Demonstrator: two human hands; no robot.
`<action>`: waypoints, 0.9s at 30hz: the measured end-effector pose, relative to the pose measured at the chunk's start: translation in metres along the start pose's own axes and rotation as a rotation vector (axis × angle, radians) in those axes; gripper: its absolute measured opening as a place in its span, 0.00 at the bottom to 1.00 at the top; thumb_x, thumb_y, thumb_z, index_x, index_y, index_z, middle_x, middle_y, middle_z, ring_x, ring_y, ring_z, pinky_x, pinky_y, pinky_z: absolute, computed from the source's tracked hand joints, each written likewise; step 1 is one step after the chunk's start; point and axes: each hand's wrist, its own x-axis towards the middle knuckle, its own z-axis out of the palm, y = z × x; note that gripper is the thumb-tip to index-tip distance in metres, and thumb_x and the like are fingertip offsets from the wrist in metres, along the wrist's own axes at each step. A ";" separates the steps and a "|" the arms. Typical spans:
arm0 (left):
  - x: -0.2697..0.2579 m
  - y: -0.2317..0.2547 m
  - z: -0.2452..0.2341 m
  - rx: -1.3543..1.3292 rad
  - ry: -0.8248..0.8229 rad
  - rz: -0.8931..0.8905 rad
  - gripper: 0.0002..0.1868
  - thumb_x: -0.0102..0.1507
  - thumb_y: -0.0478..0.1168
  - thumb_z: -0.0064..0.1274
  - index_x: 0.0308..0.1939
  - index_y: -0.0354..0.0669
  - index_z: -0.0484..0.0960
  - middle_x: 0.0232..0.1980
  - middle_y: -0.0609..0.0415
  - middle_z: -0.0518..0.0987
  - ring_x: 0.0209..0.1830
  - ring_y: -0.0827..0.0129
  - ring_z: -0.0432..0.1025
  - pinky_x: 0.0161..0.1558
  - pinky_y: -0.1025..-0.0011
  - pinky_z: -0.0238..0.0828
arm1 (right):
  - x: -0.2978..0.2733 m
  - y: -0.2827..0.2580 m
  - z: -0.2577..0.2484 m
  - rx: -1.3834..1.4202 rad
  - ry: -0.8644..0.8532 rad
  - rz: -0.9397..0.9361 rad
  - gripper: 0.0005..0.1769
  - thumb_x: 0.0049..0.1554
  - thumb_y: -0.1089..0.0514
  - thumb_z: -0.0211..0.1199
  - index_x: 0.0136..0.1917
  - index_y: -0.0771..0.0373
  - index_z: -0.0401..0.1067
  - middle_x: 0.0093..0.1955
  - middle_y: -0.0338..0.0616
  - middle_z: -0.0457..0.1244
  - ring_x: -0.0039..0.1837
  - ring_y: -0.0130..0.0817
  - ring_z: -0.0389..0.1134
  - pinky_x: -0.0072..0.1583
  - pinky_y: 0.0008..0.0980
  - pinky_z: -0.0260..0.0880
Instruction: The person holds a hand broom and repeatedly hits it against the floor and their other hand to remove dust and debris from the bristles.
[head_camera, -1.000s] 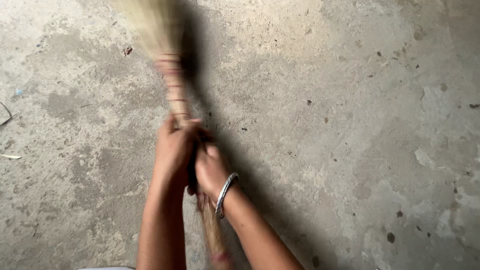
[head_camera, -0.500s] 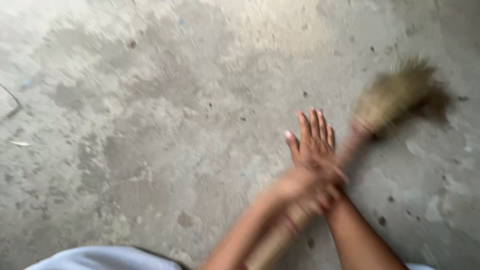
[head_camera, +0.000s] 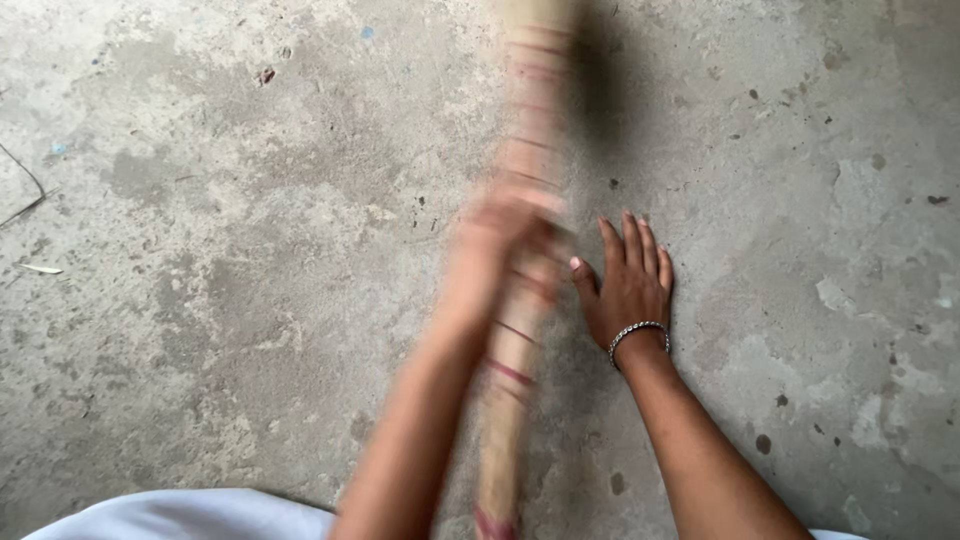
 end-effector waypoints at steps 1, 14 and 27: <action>-0.006 -0.014 0.019 0.014 -0.119 -0.057 0.24 0.70 0.39 0.51 0.69 0.41 0.65 0.26 0.58 0.74 0.14 0.80 0.64 0.12 0.85 0.63 | 0.001 -0.001 0.000 0.009 0.008 -0.004 0.38 0.63 0.37 0.51 0.80 0.53 0.53 0.84 0.47 0.43 0.84 0.45 0.38 0.79 0.51 0.35; -0.004 0.017 -0.101 -0.832 -0.129 -0.115 0.24 0.75 0.38 0.48 0.72 0.37 0.58 0.27 0.55 0.74 0.15 0.78 0.65 0.13 0.85 0.63 | 0.000 0.002 0.002 0.081 0.025 0.012 0.37 0.62 0.39 0.55 0.78 0.53 0.56 0.84 0.47 0.45 0.84 0.44 0.39 0.78 0.51 0.34; -0.017 -0.068 0.094 0.036 -0.502 -0.253 0.17 0.68 0.39 0.48 0.59 0.35 0.73 0.26 0.50 0.77 0.13 0.73 0.68 0.13 0.76 0.67 | 0.002 0.012 0.017 0.041 0.060 -0.001 0.40 0.59 0.38 0.60 0.79 0.51 0.55 0.85 0.44 0.45 0.84 0.41 0.39 0.79 0.50 0.36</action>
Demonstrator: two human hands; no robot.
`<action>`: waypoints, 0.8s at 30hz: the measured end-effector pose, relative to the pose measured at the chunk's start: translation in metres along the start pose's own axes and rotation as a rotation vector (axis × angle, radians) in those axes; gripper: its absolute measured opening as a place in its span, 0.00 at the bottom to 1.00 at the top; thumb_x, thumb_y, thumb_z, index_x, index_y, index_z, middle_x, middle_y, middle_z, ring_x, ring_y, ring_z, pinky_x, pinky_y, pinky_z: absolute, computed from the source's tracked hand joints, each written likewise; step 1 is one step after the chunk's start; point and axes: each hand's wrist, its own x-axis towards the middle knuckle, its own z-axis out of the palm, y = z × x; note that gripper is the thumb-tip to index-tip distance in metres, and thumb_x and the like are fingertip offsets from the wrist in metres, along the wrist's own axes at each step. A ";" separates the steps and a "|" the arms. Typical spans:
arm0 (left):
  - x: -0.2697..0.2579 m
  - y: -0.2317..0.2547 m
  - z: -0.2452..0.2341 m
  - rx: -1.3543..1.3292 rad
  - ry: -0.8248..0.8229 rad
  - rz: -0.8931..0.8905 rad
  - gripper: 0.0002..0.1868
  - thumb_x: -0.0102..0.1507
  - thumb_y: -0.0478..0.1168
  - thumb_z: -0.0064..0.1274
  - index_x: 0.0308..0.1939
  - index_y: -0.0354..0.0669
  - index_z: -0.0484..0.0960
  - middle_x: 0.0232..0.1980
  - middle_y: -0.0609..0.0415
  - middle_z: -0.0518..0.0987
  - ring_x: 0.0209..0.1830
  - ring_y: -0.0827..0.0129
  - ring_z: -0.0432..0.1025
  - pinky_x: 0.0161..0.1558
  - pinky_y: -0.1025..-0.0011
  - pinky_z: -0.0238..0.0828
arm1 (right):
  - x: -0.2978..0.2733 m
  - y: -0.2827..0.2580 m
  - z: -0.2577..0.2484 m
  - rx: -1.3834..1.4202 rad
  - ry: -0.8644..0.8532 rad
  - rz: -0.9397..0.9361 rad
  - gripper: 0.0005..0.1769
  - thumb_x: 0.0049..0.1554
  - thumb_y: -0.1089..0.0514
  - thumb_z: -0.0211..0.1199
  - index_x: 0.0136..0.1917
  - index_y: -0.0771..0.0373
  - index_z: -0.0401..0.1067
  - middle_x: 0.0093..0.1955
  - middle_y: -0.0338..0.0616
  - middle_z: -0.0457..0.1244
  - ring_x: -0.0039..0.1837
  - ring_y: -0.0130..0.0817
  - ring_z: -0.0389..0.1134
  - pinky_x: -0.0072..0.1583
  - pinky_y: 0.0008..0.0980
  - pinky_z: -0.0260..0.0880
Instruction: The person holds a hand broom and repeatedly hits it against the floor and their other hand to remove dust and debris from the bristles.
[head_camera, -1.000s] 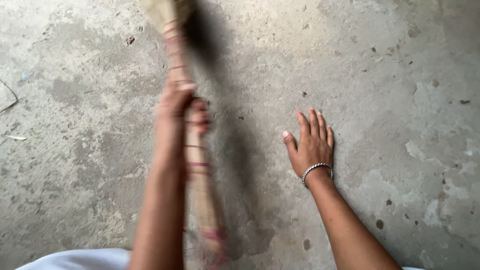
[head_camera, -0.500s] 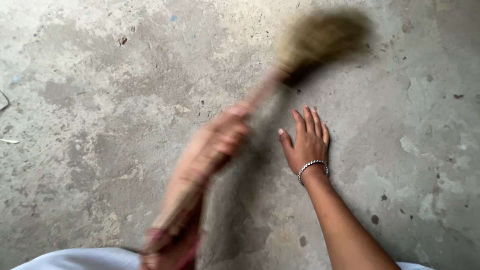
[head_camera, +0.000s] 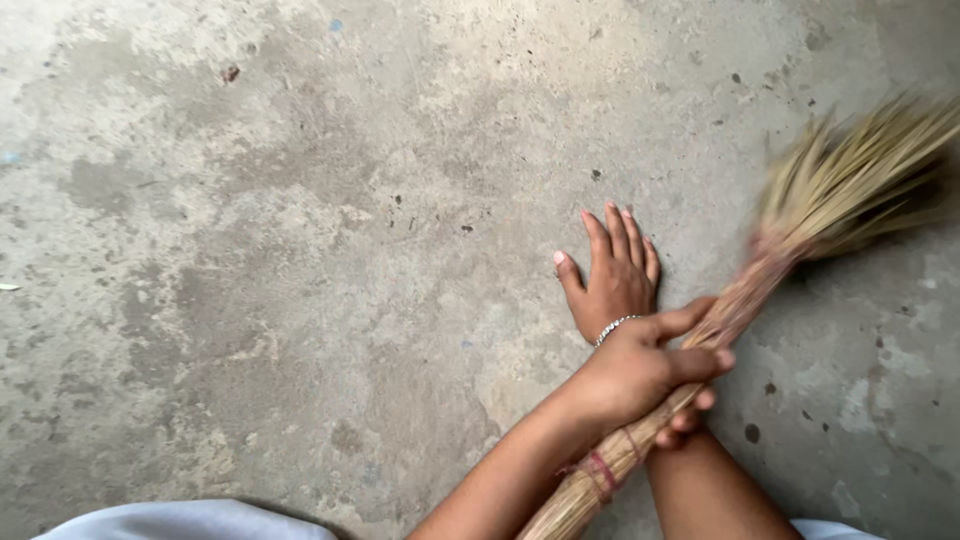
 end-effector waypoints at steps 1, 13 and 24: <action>0.002 -0.003 -0.006 -0.013 -0.018 -0.018 0.16 0.68 0.40 0.49 0.57 0.34 0.75 0.27 0.50 0.78 0.13 0.72 0.68 0.13 0.75 0.67 | 0.000 0.001 0.000 0.011 -0.003 -0.005 0.40 0.60 0.38 0.60 0.80 0.52 0.55 0.84 0.44 0.45 0.85 0.41 0.39 0.79 0.50 0.36; -0.098 0.092 -0.157 -0.330 0.679 0.520 0.25 0.71 0.43 0.52 0.71 0.46 0.66 0.28 0.59 0.73 0.16 0.81 0.65 0.14 0.86 0.63 | 0.000 -0.014 -0.018 0.040 -0.024 0.043 0.37 0.60 0.40 0.59 0.78 0.52 0.57 0.83 0.46 0.46 0.84 0.43 0.41 0.79 0.50 0.35; 0.011 -0.003 -0.012 -0.152 -0.049 -0.035 0.18 0.71 0.44 0.51 0.62 0.42 0.72 0.33 0.56 0.75 0.19 0.82 0.66 0.14 0.87 0.60 | -0.001 0.001 -0.002 0.086 0.065 -0.025 0.37 0.58 0.41 0.62 0.76 0.55 0.60 0.82 0.48 0.49 0.83 0.44 0.44 0.79 0.48 0.39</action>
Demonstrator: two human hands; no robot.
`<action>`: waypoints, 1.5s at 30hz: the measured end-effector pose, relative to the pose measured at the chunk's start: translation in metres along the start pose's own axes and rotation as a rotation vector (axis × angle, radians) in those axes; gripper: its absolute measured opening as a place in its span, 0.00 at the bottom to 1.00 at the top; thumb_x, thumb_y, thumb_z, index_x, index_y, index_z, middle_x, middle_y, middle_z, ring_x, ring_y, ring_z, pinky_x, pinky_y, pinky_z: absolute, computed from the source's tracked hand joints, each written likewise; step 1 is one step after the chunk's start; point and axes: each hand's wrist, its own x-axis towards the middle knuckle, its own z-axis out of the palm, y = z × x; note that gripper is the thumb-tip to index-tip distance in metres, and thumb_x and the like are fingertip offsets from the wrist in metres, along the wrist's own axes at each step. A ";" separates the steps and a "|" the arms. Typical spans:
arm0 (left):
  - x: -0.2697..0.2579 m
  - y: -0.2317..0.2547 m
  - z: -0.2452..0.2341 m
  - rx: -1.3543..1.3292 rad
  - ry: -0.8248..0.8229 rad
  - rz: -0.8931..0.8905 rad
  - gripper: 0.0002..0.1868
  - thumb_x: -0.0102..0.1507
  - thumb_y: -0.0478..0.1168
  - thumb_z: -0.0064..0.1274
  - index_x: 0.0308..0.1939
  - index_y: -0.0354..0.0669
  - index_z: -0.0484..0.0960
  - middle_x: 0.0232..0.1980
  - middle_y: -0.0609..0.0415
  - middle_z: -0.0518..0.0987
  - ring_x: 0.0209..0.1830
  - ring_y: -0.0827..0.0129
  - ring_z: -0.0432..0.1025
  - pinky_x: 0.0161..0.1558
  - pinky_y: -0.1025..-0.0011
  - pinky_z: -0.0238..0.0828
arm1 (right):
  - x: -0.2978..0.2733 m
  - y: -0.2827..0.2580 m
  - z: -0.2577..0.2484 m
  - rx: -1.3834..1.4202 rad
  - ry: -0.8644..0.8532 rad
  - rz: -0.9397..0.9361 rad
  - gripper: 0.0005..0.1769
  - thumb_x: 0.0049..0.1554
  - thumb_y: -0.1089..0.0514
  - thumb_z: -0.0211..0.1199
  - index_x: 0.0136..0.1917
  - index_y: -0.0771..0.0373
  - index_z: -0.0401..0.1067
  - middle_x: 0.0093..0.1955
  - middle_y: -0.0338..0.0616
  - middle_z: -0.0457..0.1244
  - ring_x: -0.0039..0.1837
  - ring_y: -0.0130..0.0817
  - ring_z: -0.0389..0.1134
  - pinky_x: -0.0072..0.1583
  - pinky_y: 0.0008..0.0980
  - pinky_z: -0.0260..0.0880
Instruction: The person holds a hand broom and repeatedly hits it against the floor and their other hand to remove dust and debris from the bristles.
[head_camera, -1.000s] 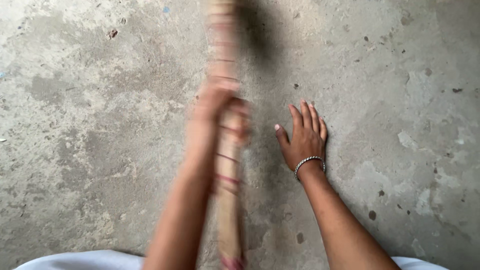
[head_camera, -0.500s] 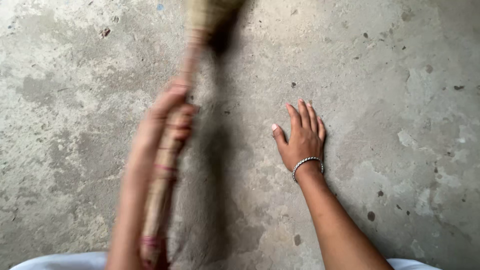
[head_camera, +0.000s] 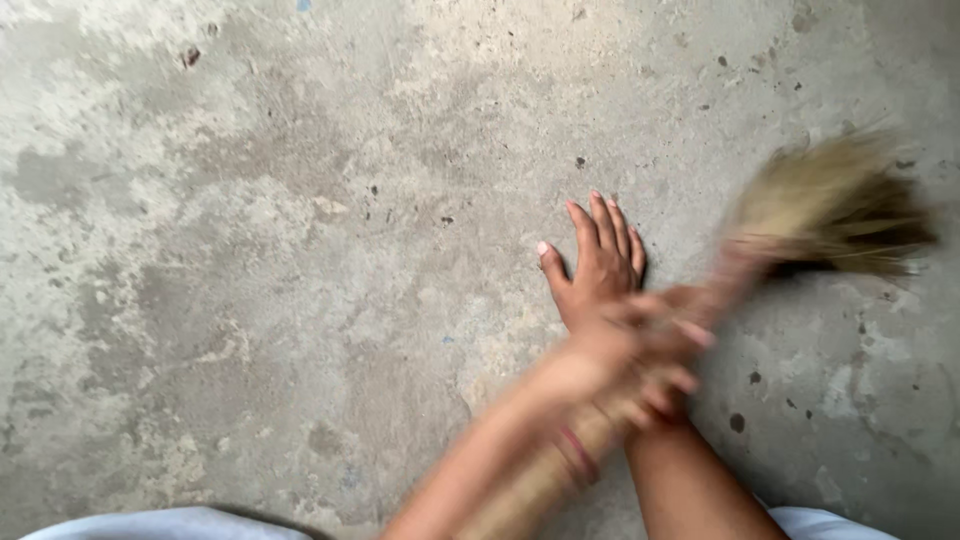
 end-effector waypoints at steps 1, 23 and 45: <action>-0.003 0.005 -0.021 -0.091 0.004 0.013 0.17 0.71 0.44 0.51 0.61 0.42 0.73 0.33 0.55 0.75 0.19 0.82 0.66 0.14 0.87 0.60 | 0.006 0.003 -0.002 -0.004 -0.004 -0.026 0.37 0.59 0.40 0.62 0.76 0.55 0.60 0.82 0.47 0.49 0.84 0.43 0.44 0.80 0.47 0.40; -0.016 0.009 -0.013 0.213 0.112 0.010 0.16 0.70 0.45 0.45 0.56 0.40 0.80 0.31 0.54 0.83 0.18 0.77 0.72 0.17 0.81 0.71 | -0.003 -0.005 0.002 -0.013 0.058 0.037 0.33 0.60 0.45 0.63 0.75 0.52 0.63 0.82 0.43 0.52 0.84 0.40 0.46 0.80 0.47 0.42; 0.045 -0.017 -0.009 0.867 0.686 0.152 0.28 0.61 0.54 0.53 0.63 0.50 0.79 0.53 0.46 0.78 0.48 0.57 0.68 0.44 0.52 0.65 | -0.002 0.011 0.009 0.050 0.085 -0.059 0.31 0.61 0.46 0.60 0.73 0.59 0.63 0.79 0.50 0.53 0.82 0.46 0.47 0.78 0.50 0.42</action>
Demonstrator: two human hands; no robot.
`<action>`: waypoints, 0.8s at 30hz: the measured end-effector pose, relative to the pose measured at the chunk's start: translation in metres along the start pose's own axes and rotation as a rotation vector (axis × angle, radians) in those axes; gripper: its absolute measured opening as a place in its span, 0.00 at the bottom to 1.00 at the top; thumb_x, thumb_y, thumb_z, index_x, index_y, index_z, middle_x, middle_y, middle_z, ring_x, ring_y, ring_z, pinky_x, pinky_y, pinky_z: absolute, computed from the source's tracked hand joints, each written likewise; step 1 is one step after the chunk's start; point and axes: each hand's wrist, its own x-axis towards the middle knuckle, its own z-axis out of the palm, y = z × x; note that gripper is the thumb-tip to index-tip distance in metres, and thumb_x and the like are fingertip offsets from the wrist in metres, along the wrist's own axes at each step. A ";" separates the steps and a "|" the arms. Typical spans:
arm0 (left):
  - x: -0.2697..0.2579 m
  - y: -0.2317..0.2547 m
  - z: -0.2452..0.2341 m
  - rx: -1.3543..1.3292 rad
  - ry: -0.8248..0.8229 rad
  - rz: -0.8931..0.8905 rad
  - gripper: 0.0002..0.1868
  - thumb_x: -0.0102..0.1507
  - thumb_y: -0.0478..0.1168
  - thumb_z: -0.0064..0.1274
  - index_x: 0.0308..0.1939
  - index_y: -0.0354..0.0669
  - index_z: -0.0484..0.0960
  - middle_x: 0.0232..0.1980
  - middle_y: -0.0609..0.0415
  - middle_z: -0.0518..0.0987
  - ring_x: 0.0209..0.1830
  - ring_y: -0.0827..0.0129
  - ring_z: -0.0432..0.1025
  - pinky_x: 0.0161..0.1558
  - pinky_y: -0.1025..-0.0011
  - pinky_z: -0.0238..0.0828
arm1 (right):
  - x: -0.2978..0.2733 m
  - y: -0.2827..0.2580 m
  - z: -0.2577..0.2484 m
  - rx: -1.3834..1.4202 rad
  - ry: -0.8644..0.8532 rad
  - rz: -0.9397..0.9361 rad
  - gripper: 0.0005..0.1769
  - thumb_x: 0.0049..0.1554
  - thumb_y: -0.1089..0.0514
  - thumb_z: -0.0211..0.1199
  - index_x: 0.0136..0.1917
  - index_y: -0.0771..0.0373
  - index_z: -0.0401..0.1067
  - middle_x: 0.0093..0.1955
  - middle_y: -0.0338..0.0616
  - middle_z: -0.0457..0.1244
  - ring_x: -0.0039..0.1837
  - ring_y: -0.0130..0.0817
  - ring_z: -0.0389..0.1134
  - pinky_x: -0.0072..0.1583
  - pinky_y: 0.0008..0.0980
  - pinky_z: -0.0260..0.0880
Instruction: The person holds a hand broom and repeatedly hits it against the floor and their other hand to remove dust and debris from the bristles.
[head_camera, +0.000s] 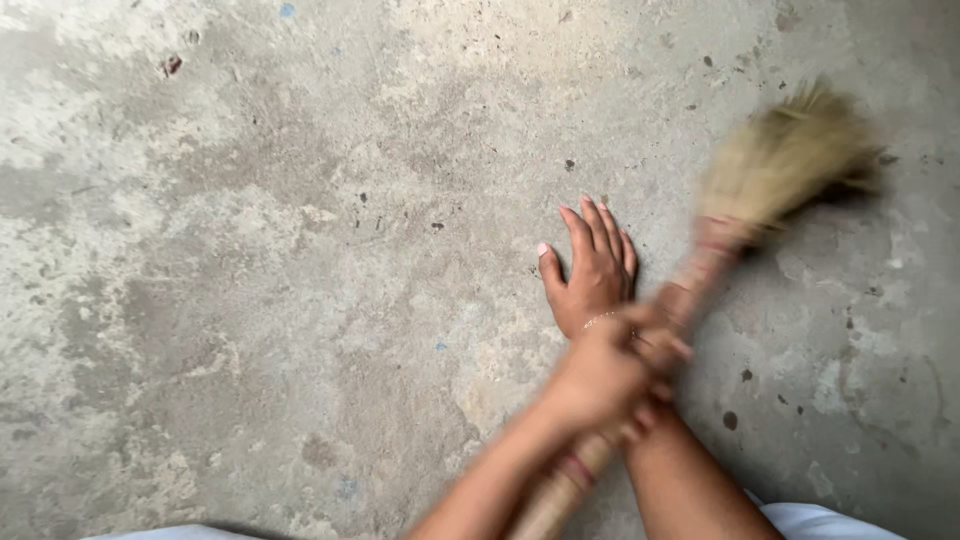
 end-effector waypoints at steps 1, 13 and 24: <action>-0.006 -0.016 -0.025 -0.204 -0.186 -0.086 0.23 0.64 0.54 0.50 0.59 0.50 0.82 0.44 0.45 0.82 0.36 0.58 0.73 0.34 0.57 0.70 | 0.007 0.000 0.004 0.028 0.061 -0.052 0.30 0.62 0.45 0.60 0.73 0.58 0.64 0.79 0.49 0.54 0.82 0.45 0.48 0.79 0.48 0.44; -0.017 -0.026 -0.204 -0.760 0.460 0.063 0.10 0.70 0.37 0.49 0.54 0.40 0.76 0.28 0.54 0.76 0.17 0.74 0.69 0.16 0.74 0.69 | 0.004 -0.029 -0.022 -0.054 -0.125 0.135 0.30 0.62 0.46 0.57 0.75 0.56 0.61 0.82 0.48 0.50 0.83 0.44 0.44 0.79 0.49 0.37; -0.024 -0.002 -0.068 -0.705 -0.527 -0.113 0.14 0.70 0.44 0.50 0.56 0.40 0.77 0.32 0.48 0.80 0.19 0.70 0.72 0.16 0.76 0.71 | 0.000 -0.022 -0.018 -0.054 -0.059 0.072 0.31 0.62 0.45 0.59 0.74 0.57 0.63 0.81 0.48 0.52 0.83 0.43 0.46 0.79 0.47 0.40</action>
